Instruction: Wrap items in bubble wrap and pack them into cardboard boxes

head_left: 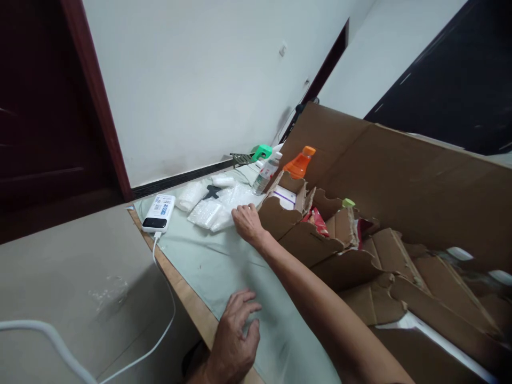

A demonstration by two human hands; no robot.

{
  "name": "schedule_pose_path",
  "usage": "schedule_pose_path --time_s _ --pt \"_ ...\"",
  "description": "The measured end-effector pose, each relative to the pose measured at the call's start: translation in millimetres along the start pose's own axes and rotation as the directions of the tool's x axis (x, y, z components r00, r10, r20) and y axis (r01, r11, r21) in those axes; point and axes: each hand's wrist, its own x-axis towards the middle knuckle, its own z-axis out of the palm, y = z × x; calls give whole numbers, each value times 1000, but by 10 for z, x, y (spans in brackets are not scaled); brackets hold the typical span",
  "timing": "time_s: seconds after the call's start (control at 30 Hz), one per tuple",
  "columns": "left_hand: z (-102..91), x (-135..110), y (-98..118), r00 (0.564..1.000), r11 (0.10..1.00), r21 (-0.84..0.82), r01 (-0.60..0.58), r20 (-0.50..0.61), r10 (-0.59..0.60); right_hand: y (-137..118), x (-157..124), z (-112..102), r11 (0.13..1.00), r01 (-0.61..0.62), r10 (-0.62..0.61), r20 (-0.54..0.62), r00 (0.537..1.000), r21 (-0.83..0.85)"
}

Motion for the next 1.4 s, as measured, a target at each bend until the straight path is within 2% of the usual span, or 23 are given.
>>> schedule_pose_path --time_s 0.1,0.2,0.27,0.33,0.37,0.43,0.5,0.53,0.57,0.63,0.7,0.77,0.87,0.93,1.0,1.07,1.17,1.23,1.3,1.33,1.37,1.4 --pt "9 -8 -5 1000 1000 -15 27 -4 -27 103 7 -123 998 -23 23 -2 1000 52" --pt "-11 -21 -4 991 988 -72 135 31 -133 165 -86 -335 988 -84 94 -71 993 126" --pt "-51 -17 4 972 962 -137 235 52 -230 171 -257 -486 976 -123 149 -136 979 179" --pt "-111 16 26 938 897 -275 346 77 -338 156 -550 -595 966 -141 183 -187 965 218" --pt "-149 48 45 914 832 -384 399 93 -395 144 -744 -619 962 -131 183 -211 960 239" --pt "-237 141 101 851 610 -636 473 151 -503 106 -1207 -594 950 -35 128 -286 950 310" --pt "-332 258 170 796 338 -808 483 244 -554 44 -1725 -485 890 185 12 -426 905 416" --pt "-375 313 200 778 233 -844 484 292 -557 0 -1987 -412 854 268 -34 -466 884 445" --pt "-411 358 223 760 162 -852 498 339 -554 -53 -2242 -336 821 322 -67 -481 874 471" --pt "-446 404 239 718 116 -824 554 403 -568 -179 -2716 -195 784 340 -88 -449 889 519" --pt "-429 376 229 662 135 -774 618 420 -621 -311 -3127 -90 759 313 -74 -402 913 571" --pt "-368 291 239 630 170 -730 662 419 -654 -425 -3473 -24 730 282 -41 -372 928 622" --pt "-218 152 373 628 220 -674 705 450 -635 -542 -3893 16 672 228 27 -330 943 705" --pt "-78 101 522 620 236 -626 744 513 -593 -588 -4113 15 629 181 91 -303 949 756" --pt "91 93 657 615 320 -535 782 579 -535 -612 -4280 13 594 145 149 -286 947 791" --pt "266 118 729 625 454 -433 779 603 -496 -611 -4385 32 580 97 218 -269 938 809" --pt "408 158 714 701 615 -360 702 498 -510 -582 -4434 114 584 -9 306 -210 928 812" --pt "336 139 683 767 687 -351 636 385 -514 -562 -4423 175 582 -63 330 -165 929 811" --pt "128 59 695 828 793 -289 537 363 -428 -547 -4403 210 566 -82 320 -127 939 820" --pt "-3 -5 725 840 845 -240 478 407 -359 -539 -4392 213 552 -83 310 -113 944 830" --pt "-133 -82 767 827 892 -181 414 484 -286 -530 -4379 209 534 -79 301 -102 948 842" --pt "-247 -167 819 793 927 -126 354 566 -226 -516 -4359 200 513 -74 291 -92 952 855"
